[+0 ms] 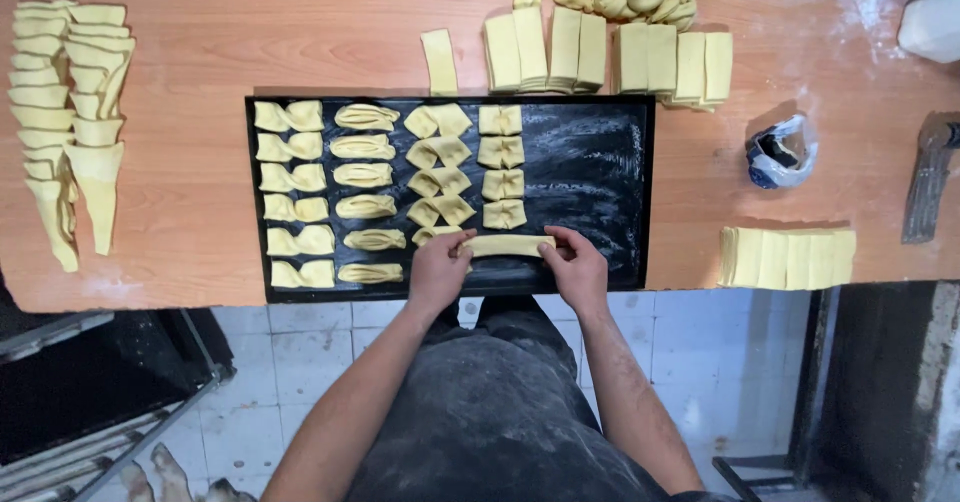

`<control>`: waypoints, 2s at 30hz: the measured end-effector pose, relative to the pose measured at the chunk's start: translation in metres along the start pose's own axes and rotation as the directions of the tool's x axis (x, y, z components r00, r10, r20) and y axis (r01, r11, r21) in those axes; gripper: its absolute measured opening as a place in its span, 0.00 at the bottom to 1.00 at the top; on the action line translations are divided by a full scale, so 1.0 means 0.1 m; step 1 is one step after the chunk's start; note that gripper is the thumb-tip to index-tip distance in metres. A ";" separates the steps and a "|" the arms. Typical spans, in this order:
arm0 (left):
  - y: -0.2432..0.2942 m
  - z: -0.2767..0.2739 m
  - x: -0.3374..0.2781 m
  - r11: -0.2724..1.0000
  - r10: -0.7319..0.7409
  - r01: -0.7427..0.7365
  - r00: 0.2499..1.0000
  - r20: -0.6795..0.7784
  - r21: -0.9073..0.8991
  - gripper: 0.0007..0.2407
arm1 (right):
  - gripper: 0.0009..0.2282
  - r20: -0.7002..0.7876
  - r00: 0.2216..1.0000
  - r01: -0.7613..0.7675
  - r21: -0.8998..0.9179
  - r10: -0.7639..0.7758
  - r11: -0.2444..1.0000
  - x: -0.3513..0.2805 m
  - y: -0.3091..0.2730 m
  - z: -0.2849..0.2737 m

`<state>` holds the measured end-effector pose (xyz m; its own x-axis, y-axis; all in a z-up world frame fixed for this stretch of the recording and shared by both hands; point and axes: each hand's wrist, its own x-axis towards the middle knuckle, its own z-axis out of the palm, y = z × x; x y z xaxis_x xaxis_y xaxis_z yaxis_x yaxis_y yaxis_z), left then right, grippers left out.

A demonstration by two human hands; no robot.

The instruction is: Folding and arranging rectangular pieces of dough into decorative shapes on a baking tray.

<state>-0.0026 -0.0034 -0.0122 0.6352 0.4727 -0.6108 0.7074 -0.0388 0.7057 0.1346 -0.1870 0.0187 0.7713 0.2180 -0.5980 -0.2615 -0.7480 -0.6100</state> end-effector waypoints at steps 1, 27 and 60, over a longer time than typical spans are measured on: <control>-0.01 0.04 0.05 1.000 0.011 -0.011 1.000 -0.006 0.003 0.13 | 0.17 -0.005 1.000 0.010 0.006 -0.010 1.000 0.04 0.04 0.04; -0.13 0.31 0.00 0.670 0.711 -0.678 0.703 0.001 0.304 0.10 | 0.16 0.076 0.717 0.673 -0.336 -0.693 0.659 -0.16 0.22 0.42; -0.19 -0.54 -0.99 0.992 0.079 -0.111 0.926 -0.370 -0.067 0.08 | 0.14 0.469 0.736 0.628 -0.742 -0.488 0.235 2.24 -2.49 1.05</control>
<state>-0.0960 -0.0015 0.0539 0.5295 0.7601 -0.3768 0.6100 -0.0324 0.7917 0.3119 0.1144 -0.0178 0.4236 0.8192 -0.3866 0.8532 -0.5041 -0.1334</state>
